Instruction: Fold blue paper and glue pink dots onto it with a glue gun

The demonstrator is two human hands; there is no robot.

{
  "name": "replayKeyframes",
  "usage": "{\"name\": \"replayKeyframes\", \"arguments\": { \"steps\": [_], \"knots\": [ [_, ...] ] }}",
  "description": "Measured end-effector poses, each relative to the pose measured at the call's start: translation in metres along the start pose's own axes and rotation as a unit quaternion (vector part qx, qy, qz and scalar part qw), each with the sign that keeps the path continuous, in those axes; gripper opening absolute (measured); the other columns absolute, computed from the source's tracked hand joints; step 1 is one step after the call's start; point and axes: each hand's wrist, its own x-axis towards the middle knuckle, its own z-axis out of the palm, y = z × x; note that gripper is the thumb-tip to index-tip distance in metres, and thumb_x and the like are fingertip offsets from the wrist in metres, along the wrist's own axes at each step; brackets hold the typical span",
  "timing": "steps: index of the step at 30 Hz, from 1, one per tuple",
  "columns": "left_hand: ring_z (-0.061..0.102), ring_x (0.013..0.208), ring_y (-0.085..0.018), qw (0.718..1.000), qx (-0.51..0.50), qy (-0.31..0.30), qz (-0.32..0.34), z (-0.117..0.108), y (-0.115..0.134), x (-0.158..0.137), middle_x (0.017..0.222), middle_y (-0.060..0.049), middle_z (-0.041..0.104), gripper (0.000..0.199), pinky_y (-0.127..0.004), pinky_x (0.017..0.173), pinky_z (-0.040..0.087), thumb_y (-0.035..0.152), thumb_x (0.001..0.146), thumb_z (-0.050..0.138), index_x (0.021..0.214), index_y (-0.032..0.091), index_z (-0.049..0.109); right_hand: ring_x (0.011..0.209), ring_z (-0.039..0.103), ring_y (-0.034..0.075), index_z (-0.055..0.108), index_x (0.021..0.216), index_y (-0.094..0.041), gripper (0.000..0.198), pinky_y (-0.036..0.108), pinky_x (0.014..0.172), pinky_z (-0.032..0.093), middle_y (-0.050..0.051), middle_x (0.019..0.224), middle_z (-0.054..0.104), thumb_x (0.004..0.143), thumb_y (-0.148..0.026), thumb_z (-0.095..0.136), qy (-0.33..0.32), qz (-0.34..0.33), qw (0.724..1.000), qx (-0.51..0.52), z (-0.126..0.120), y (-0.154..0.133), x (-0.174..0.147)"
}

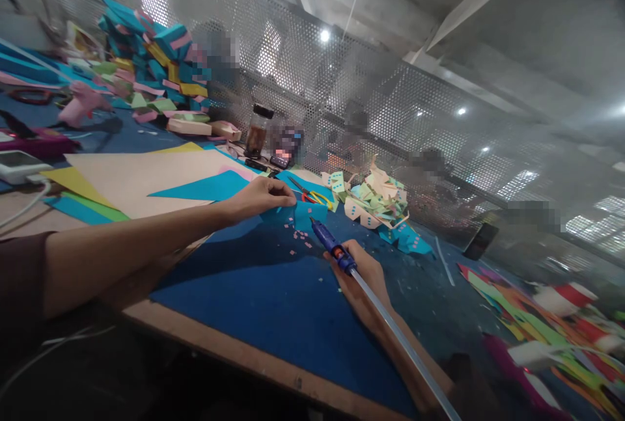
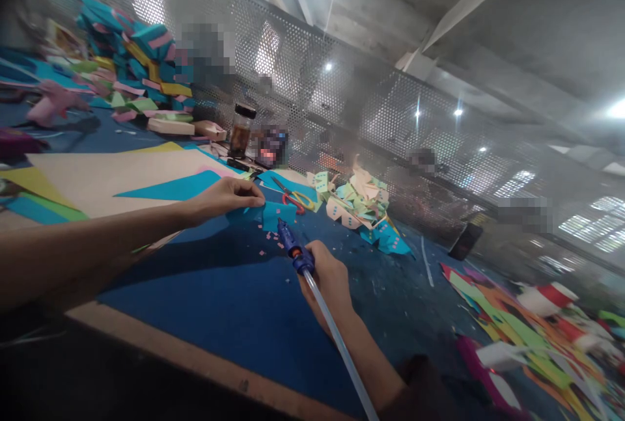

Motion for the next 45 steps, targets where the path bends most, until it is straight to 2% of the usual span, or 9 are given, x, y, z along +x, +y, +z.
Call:
{"name": "replayKeyframes", "arguments": {
  "steps": [6,14,45],
  "knots": [
    [0.062,0.082,-0.019,1.0,0.01,-0.002,-0.003,0.0,0.001,-0.001,0.081,-0.002,0.071,0.028,-0.029,0.073,0.044,0.046,0.075,0.068,0.08,0.02,0.073,0.053,0.054,0.018,0.052,0.085,-0.025,0.004,0.024,0.054,0.033,-0.005,0.064,0.056,0.083,-0.026,0.055,0.0,0.014,1.0,0.001,0.0,-0.001,0.001],
    [0.062,0.081,-0.02,1.0,0.005,-0.003,-0.005,0.0,0.004,-0.001,0.08,-0.002,0.071,0.027,-0.029,0.072,0.044,0.046,0.075,0.068,0.08,0.02,0.072,0.055,0.057,0.019,0.051,0.086,-0.026,0.004,0.024,0.055,0.034,-0.004,0.066,0.058,0.083,-0.026,0.054,0.002,0.003,1.0,-0.009,0.0,0.001,0.0],
    [0.059,0.072,-0.017,0.999,-0.017,0.012,-0.039,0.0,0.011,-0.003,0.075,-0.001,0.069,0.023,-0.028,0.064,0.042,0.042,0.073,0.071,0.077,0.02,0.073,0.053,0.052,0.017,0.05,0.083,-0.025,0.005,0.023,0.053,0.033,-0.004,0.065,0.056,0.084,-0.029,0.052,0.011,0.003,1.0,0.006,-0.002,-0.001,0.0]
  ]
}}
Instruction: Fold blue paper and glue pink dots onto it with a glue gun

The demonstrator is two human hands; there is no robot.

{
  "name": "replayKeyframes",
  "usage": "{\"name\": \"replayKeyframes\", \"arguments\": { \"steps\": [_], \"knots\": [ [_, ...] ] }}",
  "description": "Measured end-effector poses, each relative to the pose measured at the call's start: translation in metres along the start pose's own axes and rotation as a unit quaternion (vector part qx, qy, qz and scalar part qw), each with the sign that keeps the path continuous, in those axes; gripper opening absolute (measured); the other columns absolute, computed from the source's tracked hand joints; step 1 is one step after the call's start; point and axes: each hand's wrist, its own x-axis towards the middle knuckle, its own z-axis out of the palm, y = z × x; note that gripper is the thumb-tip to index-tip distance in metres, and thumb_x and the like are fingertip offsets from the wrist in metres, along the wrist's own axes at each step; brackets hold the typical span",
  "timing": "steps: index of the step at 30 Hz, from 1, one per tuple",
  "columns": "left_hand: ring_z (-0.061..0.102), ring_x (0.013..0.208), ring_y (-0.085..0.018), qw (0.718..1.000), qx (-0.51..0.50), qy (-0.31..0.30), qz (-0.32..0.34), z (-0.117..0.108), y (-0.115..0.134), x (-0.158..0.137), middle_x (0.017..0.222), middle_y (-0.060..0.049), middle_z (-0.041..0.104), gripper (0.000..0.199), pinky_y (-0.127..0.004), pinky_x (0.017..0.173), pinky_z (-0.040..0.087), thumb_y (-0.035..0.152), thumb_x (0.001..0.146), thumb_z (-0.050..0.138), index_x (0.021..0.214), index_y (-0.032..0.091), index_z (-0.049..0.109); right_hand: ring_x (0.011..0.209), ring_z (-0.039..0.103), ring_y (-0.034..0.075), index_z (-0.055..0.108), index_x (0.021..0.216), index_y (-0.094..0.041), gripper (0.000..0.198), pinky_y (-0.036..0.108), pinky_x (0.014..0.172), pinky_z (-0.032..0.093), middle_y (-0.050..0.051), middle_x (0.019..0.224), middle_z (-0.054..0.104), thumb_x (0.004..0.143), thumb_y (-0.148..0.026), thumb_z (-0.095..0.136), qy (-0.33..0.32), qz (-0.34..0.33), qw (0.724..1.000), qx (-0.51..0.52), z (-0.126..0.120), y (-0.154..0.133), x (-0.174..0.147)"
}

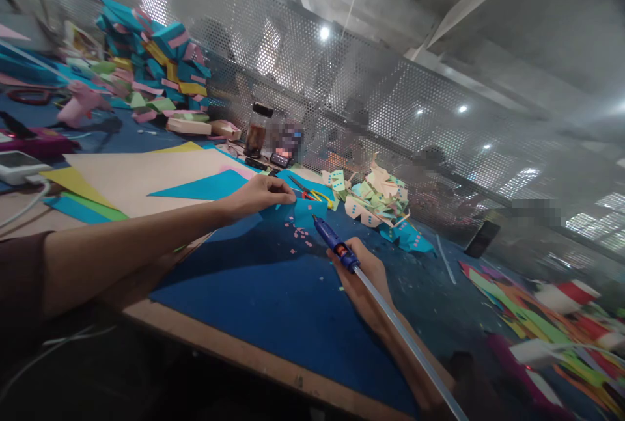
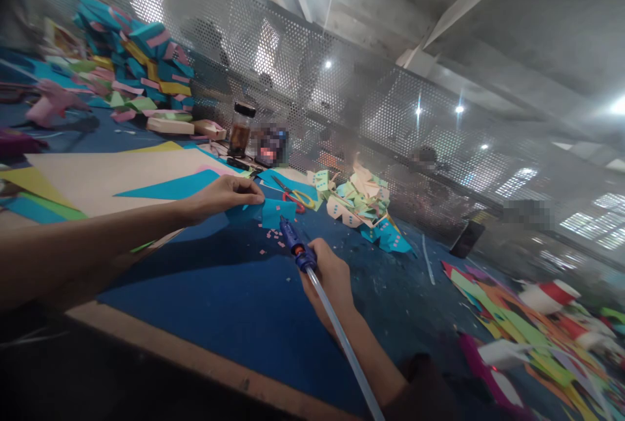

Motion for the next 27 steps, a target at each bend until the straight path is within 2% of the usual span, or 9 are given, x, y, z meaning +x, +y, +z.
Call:
{"name": "replayKeyframes", "arguments": {
  "steps": [8,15,23,27],
  "knots": [
    [0.059,0.073,-0.018,1.0,-0.008,-0.001,-0.002,-0.0013,-0.0028,0.0015,0.076,-0.002,0.069,0.024,-0.028,0.066,0.044,0.044,0.073,0.071,0.077,0.02,0.074,0.056,0.052,0.017,0.052,0.082,-0.025,0.02,0.023,0.053,0.035,-0.004,0.065,0.056,0.089,-0.043,0.055,0.02,0.028,0.999,0.023,-0.0001,-0.0066,0.0015],
    [0.058,0.073,-0.018,1.0,-0.012,-0.007,-0.002,-0.0001,-0.0019,0.0001,0.076,-0.001,0.069,0.023,-0.028,0.064,0.043,0.044,0.072,0.071,0.076,0.022,0.073,0.055,0.055,0.018,0.054,0.086,-0.025,0.007,0.023,0.053,0.036,-0.004,0.065,0.057,0.085,-0.032,0.055,-0.007,0.013,1.0,0.017,-0.0001,-0.003,0.0012],
    [0.056,0.07,-0.017,1.0,-0.017,-0.012,-0.002,0.0011,-0.0011,-0.0003,0.075,-0.001,0.067,0.021,-0.028,0.063,0.04,0.042,0.073,0.072,0.075,0.021,0.073,0.054,0.055,0.017,0.053,0.084,-0.025,0.013,0.024,0.053,0.034,-0.003,0.065,0.057,0.088,-0.038,0.053,0.002,0.011,1.0,0.006,0.001,-0.0023,0.0021],
    [0.056,0.071,-0.017,1.0,-0.024,-0.013,-0.006,0.0011,-0.0006,-0.0003,0.075,-0.001,0.067,0.021,-0.028,0.064,0.04,0.042,0.073,0.073,0.074,0.021,0.073,0.053,0.054,0.016,0.052,0.084,-0.025,0.01,0.023,0.053,0.034,-0.004,0.064,0.056,0.087,-0.035,0.055,0.002,0.014,1.0,0.006,0.0006,-0.0019,0.0013]
  ]
}}
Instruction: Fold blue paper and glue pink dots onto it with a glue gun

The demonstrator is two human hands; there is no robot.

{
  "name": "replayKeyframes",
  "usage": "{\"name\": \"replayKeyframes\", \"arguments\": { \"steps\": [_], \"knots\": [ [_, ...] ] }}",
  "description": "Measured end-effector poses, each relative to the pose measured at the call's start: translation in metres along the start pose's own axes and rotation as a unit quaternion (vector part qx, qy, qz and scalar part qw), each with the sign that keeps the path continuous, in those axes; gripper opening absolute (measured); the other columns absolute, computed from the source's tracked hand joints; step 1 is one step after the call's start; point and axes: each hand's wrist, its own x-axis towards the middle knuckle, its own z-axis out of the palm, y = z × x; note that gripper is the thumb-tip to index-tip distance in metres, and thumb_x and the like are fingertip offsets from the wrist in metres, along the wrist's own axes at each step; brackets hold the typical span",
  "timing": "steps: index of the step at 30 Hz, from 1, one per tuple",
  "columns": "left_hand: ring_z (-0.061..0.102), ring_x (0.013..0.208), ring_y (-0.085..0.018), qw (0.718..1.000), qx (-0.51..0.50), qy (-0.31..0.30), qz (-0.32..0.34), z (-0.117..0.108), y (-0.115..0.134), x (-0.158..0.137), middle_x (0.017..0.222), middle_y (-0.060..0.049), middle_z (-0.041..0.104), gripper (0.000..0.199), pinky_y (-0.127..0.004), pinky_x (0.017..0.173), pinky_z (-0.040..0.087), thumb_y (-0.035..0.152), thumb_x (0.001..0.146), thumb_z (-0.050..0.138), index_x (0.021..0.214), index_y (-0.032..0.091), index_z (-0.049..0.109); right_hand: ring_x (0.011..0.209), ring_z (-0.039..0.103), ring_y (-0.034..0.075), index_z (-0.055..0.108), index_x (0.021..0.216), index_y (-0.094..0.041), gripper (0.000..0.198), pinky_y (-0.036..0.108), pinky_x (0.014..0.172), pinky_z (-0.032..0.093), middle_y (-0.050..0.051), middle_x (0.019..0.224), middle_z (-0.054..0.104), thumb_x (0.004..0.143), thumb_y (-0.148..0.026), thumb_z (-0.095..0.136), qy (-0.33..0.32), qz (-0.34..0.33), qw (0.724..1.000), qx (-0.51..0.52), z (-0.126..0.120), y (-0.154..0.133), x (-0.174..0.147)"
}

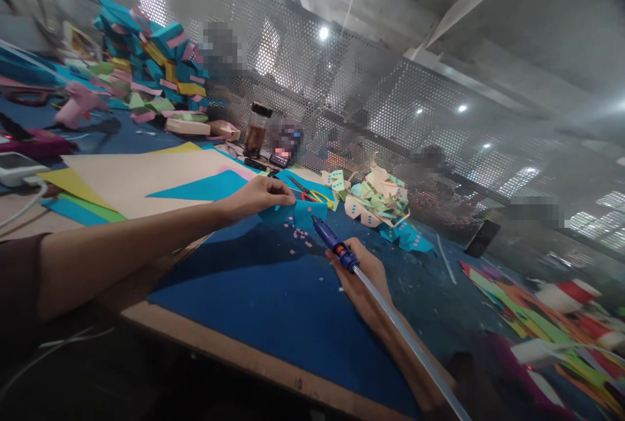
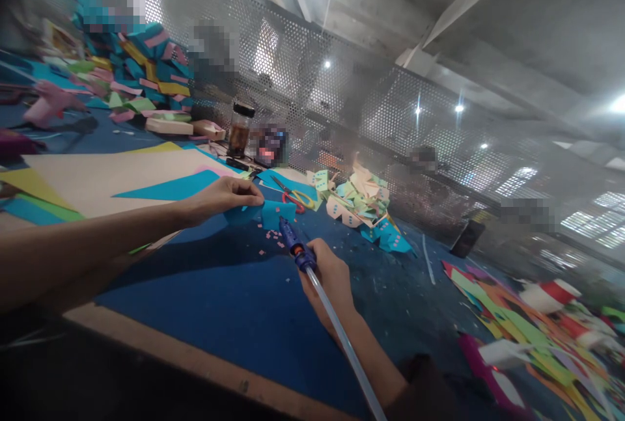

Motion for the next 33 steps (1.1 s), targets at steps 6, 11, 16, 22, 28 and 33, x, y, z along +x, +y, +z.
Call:
{"name": "replayKeyframes", "arguments": {
  "steps": [6,11,16,22,28,33],
  "knots": [
    [0.058,0.073,-0.018,1.0,-0.003,-0.004,0.004,-0.001,-0.001,0.001,0.076,-0.001,0.068,0.022,-0.029,0.067,0.042,0.043,0.072,0.073,0.075,0.021,0.073,0.054,0.053,0.017,0.05,0.085,-0.025,0.006,0.024,0.054,0.034,-0.004,0.065,0.056,0.085,-0.03,0.054,-0.007,-0.002,1.0,0.003,0.001,0.004,-0.002],
    [0.059,0.074,-0.017,1.0,0.008,0.001,0.003,0.0,-0.001,0.0,0.076,-0.001,0.069,0.022,-0.028,0.069,0.043,0.042,0.072,0.072,0.076,0.021,0.073,0.054,0.051,0.016,0.05,0.083,-0.025,0.009,0.024,0.054,0.033,-0.005,0.065,0.054,0.087,-0.033,0.054,-0.01,0.006,1.0,0.012,0.0,0.0,-0.001],
    [0.06,0.074,-0.017,1.0,0.013,0.008,0.003,-0.002,-0.004,0.002,0.077,0.0,0.069,0.024,-0.027,0.068,0.042,0.044,0.072,0.072,0.077,0.02,0.074,0.056,0.049,0.014,0.051,0.08,-0.023,0.026,0.023,0.055,0.033,-0.004,0.064,0.053,0.09,-0.046,0.056,0.006,0.033,0.998,0.044,0.0,-0.008,0.001],
    [0.06,0.073,-0.017,0.998,-0.002,0.055,0.007,-0.007,-0.013,0.01,0.075,-0.001,0.071,0.023,-0.027,0.068,0.042,0.042,0.071,0.074,0.076,0.02,0.075,0.061,0.054,0.016,0.057,0.08,-0.022,0.035,0.025,0.058,0.039,-0.003,0.065,0.058,0.088,-0.056,0.058,0.004,0.101,0.991,0.086,-0.003,-0.008,0.003],
    [0.059,0.069,-0.015,0.994,-0.037,0.105,-0.001,-0.015,-0.022,0.019,0.075,-0.002,0.071,0.022,-0.027,0.065,0.042,0.038,0.069,0.076,0.079,0.018,0.076,0.055,0.056,0.02,0.061,0.075,-0.021,0.043,0.031,0.058,0.042,-0.001,0.056,0.056,0.084,-0.063,0.057,-0.054,0.187,0.976,0.095,0.001,0.002,0.012],
    [0.052,0.063,-0.014,0.993,-0.029,0.114,-0.013,-0.017,-0.019,0.02,0.068,-0.001,0.066,0.022,-0.026,0.058,0.036,0.038,0.067,0.077,0.073,0.017,0.073,0.051,0.055,0.015,0.058,0.07,-0.02,0.041,0.028,0.057,0.042,-0.001,0.056,0.057,0.086,-0.058,0.058,-0.11,0.188,0.967,0.136,0.004,0.013,0.025]
  ]
}}
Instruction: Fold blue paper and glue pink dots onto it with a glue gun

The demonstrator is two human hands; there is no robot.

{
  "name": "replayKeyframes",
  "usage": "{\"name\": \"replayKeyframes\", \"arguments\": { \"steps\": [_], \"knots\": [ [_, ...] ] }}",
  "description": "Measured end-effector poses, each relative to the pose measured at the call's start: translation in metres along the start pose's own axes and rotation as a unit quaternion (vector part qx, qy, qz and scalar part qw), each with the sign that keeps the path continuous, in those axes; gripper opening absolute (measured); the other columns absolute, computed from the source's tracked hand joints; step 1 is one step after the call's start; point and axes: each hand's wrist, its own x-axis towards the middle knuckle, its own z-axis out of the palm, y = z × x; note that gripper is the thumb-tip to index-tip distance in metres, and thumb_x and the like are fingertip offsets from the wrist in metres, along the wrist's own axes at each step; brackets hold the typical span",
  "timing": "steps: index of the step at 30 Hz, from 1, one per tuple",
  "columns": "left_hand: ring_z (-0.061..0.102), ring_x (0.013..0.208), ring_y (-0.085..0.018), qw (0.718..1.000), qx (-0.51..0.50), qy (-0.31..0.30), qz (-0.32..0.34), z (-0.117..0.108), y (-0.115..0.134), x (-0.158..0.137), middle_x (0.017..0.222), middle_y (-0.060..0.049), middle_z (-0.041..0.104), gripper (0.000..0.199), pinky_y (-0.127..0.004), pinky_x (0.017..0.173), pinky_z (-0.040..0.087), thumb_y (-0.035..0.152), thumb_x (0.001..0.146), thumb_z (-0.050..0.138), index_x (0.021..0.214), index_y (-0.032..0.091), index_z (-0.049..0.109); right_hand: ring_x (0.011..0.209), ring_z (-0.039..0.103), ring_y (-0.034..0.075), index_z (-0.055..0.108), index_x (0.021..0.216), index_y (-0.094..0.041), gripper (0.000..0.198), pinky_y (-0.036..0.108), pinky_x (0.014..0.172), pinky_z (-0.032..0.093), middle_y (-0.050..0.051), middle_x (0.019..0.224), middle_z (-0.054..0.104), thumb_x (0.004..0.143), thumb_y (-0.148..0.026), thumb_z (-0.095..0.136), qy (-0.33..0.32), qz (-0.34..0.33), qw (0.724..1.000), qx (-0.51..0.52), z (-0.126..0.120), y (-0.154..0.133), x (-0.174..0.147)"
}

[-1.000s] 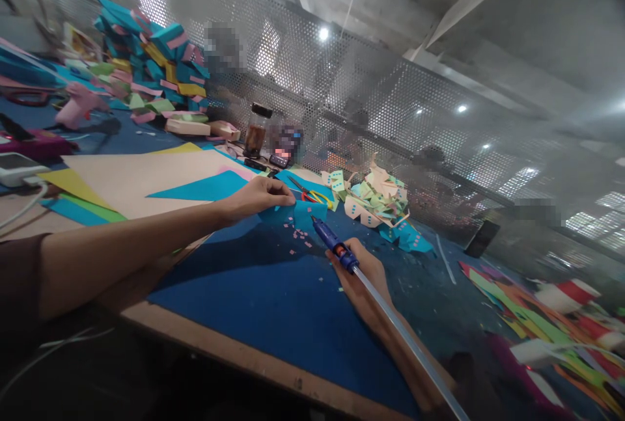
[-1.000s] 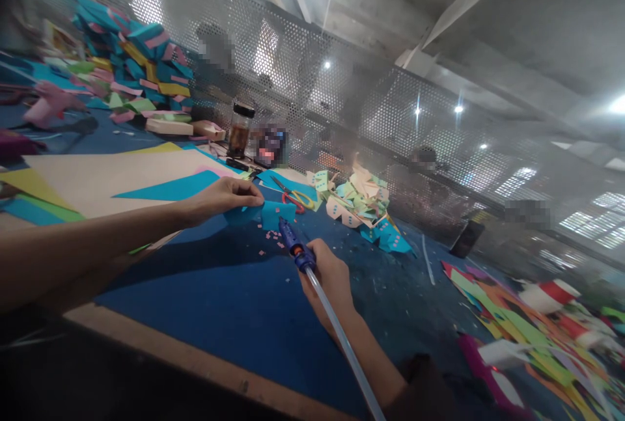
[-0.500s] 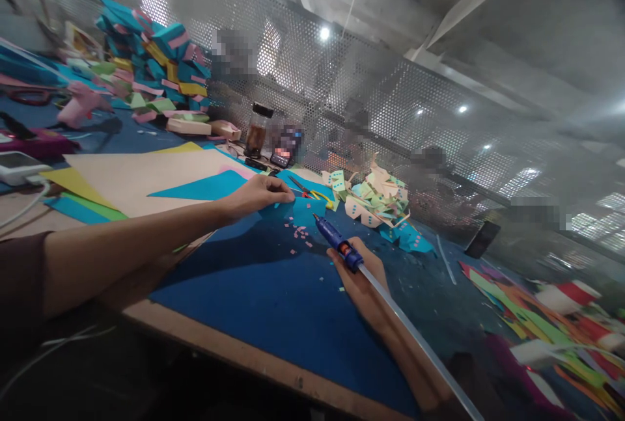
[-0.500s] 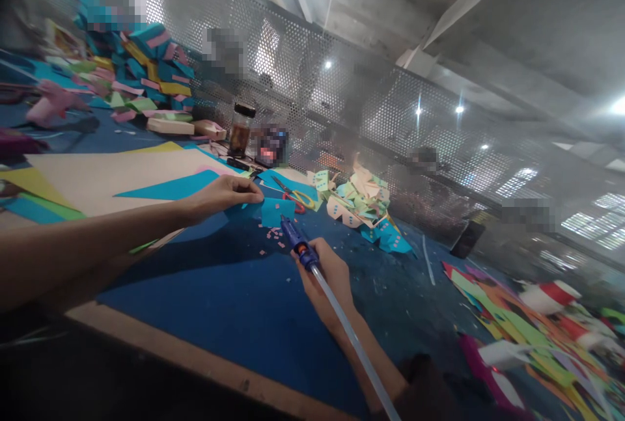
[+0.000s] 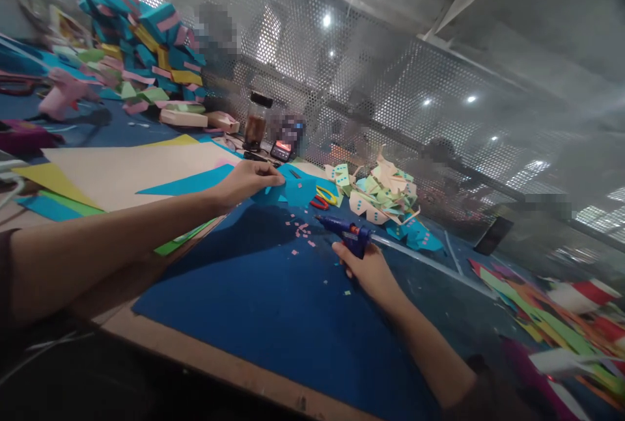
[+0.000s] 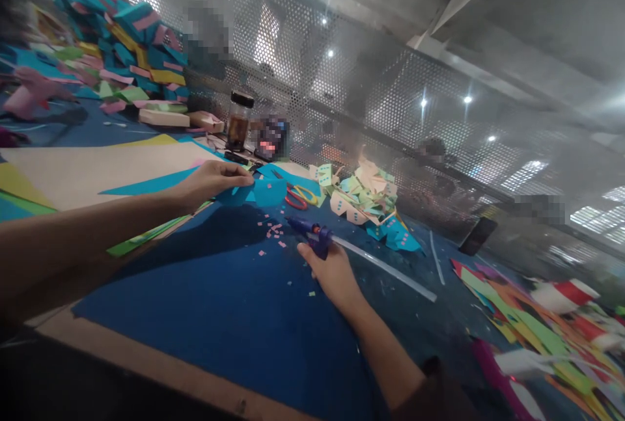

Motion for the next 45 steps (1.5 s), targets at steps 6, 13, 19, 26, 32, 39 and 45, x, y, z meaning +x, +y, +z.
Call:
{"name": "replayKeyframes", "arguments": {
  "steps": [6,13,19,26,32,39,45],
  "knots": [
    [0.05,0.062,-0.012,0.999,0.031,-0.003,-0.012,-0.002,-0.002,0.009,0.068,-0.001,0.064,0.021,-0.026,0.057,0.033,0.038,0.069,0.076,0.071,0.017,0.073,0.049,0.053,0.013,0.058,0.068,-0.019,0.041,0.025,0.052,0.039,-0.001,0.057,0.058,0.086,-0.056,0.06,-0.049,0.015,0.998,0.035,-0.003,0.009,0.03],
    [0.051,0.062,-0.014,0.998,0.061,-0.015,-0.028,-0.008,-0.009,0.027,0.068,-0.001,0.064,0.022,-0.026,0.056,0.033,0.041,0.071,0.074,0.073,0.019,0.073,0.048,0.051,0.011,0.058,0.071,-0.019,0.038,0.024,0.051,0.039,-0.001,0.06,0.059,0.086,-0.053,0.062,-0.077,0.015,0.995,0.053,0.003,0.008,0.063],
    [0.057,0.07,-0.015,0.997,0.041,-0.007,-0.059,-0.002,-0.02,0.033,0.077,-0.001,0.07,0.019,-0.025,0.061,0.038,0.041,0.07,0.076,0.072,0.022,0.073,0.049,0.053,0.013,0.057,0.069,-0.019,0.04,0.025,0.053,0.04,-0.002,0.052,0.054,0.089,-0.054,0.057,-0.077,0.048,0.996,0.0,-0.001,0.01,0.066],
    [0.056,0.067,-0.014,0.996,0.015,0.008,-0.09,-0.005,-0.029,0.035,0.073,0.001,0.067,0.022,-0.025,0.06,0.039,0.044,0.069,0.077,0.074,0.022,0.073,0.052,0.055,0.017,0.064,0.08,-0.021,0.035,0.029,0.053,0.041,-0.002,0.054,0.054,0.087,-0.055,0.057,-0.08,0.07,0.994,-0.035,-0.004,0.007,0.064],
    [0.052,0.061,-0.014,0.994,0.02,0.025,-0.101,-0.006,-0.029,0.033,0.067,0.001,0.064,0.023,-0.026,0.055,0.036,0.045,0.069,0.077,0.071,0.023,0.072,0.06,0.06,0.023,0.069,0.076,-0.025,0.032,0.033,0.056,0.044,0.002,0.053,0.057,0.084,-0.054,0.06,-0.058,0.029,0.997,-0.042,-0.001,0.008,0.064],
    [0.052,0.06,-0.015,0.994,0.013,0.023,-0.103,-0.005,-0.03,0.032,0.066,0.001,0.065,0.021,-0.026,0.054,0.036,0.044,0.069,0.078,0.072,0.024,0.073,0.063,0.061,0.024,0.069,0.073,-0.024,0.032,0.034,0.058,0.046,0.002,0.053,0.057,0.084,-0.053,0.061,-0.05,0.022,0.997,-0.06,0.0,0.009,0.064],
    [0.052,0.059,-0.014,0.995,0.019,0.011,-0.102,-0.006,-0.032,0.032,0.065,0.001,0.066,0.022,-0.026,0.054,0.036,0.045,0.07,0.077,0.074,0.024,0.073,0.065,0.062,0.024,0.066,0.067,-0.025,0.034,0.034,0.059,0.047,0.002,0.053,0.056,0.082,-0.055,0.062,-0.039,0.038,0.995,-0.079,0.001,0.007,0.065]
  ]
}}
